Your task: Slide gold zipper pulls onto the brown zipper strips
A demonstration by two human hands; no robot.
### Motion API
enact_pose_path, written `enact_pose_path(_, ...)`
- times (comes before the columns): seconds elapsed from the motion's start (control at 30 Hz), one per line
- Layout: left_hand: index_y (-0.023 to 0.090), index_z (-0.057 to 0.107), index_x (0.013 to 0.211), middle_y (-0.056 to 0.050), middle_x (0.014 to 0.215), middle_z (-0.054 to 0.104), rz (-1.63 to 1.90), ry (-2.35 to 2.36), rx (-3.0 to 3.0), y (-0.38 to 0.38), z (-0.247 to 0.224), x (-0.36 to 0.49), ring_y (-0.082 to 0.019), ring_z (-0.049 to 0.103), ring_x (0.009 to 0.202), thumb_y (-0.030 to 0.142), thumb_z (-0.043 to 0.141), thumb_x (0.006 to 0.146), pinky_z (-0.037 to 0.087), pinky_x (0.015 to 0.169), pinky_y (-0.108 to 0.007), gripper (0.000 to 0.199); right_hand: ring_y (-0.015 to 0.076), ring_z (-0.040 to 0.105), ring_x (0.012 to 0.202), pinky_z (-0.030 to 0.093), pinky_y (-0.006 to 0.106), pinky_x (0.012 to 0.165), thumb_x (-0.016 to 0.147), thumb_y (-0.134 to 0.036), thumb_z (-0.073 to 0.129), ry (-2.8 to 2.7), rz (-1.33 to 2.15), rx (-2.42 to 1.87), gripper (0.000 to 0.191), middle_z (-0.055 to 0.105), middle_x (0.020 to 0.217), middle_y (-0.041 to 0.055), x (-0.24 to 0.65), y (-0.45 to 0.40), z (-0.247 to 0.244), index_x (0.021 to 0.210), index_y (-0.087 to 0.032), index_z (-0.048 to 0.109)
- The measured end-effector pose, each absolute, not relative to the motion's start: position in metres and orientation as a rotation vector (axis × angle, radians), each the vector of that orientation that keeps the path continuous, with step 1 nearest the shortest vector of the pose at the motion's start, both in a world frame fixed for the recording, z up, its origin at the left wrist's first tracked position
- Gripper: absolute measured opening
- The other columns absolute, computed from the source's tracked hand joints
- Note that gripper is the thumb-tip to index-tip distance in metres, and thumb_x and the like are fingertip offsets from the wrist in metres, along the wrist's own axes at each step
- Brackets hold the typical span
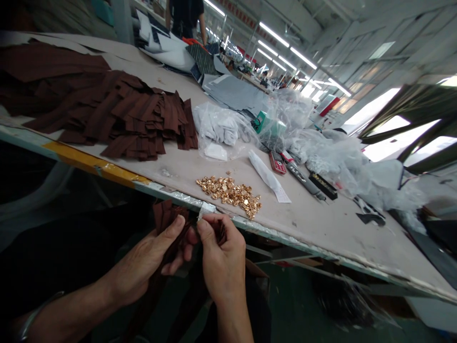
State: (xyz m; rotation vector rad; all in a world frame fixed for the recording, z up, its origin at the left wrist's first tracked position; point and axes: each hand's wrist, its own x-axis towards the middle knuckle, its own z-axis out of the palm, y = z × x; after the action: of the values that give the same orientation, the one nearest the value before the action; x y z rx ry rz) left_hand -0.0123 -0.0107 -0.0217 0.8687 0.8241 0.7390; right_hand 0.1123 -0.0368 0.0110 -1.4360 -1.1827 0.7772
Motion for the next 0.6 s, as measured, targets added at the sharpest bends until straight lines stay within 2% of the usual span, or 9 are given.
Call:
enact_pose_path(0.1,0.018,0.062,0.080,0.003,0.060,0.057,0.717,0.869,0.960,-0.011,-0.018,-0.016,-0.009,0.045,0.048,0.067,0.041,0.085,0.030,0.045,-0.021,0.054,0.0068,0.050,0.048,0.042,0.017,0.046,0.083,-0.030,0.068,-1.168,0.725,-1.438,0.014,0.060,0.057,-0.0054,0.112,-0.045,0.011,0.080,-0.018,0.062)
enact_pose_path(0.2,0.019,0.059,0.069,0.005,0.053,0.049,0.712,0.888,1.073,-0.011,-0.015,-0.020,-0.011,0.045,0.051,0.068,0.043,0.083,0.035,0.051,-0.022,0.053,0.0077,0.052,0.046,0.041,0.017,0.044,0.075,-0.029,0.077,-1.170,0.820,-1.455,0.020,0.058,0.053,-0.0057,0.104,-0.055,0.010,0.076,-0.018,0.061)
enact_pose_path(0.37,0.020,0.053,0.059,0.004,0.051,0.049,0.683,0.984,1.088,-0.013,-0.016,-0.021,-0.013,0.047,0.052,0.070,0.040,0.082,0.038,0.053,-0.024,0.056,0.0112,0.061,0.048,0.050,0.021,0.049,0.084,-0.025,0.067,-1.087,1.031,-1.289,0.017,0.063,0.057,-0.0025,0.096,-0.059,0.007,0.071,-0.017,0.061)
enact_pose_path(0.47,0.019,0.056,0.058,0.003,0.048,0.049,0.671,0.932,1.052,-0.014,-0.017,-0.019,-0.012,0.046,0.049,0.071,0.039,0.082,0.036,0.050,-0.023,0.060,0.0093,0.055,0.043,0.046,0.020,0.044,0.084,-0.024,0.067,-1.039,1.096,-1.220,0.018,0.061,0.055,-0.0033,0.100,-0.060,0.004,0.069,-0.017,0.060)
enact_pose_path(0.6,0.018,0.061,0.072,0.003,0.058,0.053,0.732,0.719,0.755,-0.017,-0.022,-0.014,-0.008,0.042,0.045,0.072,0.049,0.076,0.026,0.041,-0.019,0.055,0.0042,0.044,0.041,0.035,0.016,0.040,0.083,-0.027,0.069,-1.042,1.039,-1.258,0.022,0.060,0.055,-0.0040,0.108,-0.061,0.001,0.066,-0.016,0.059)
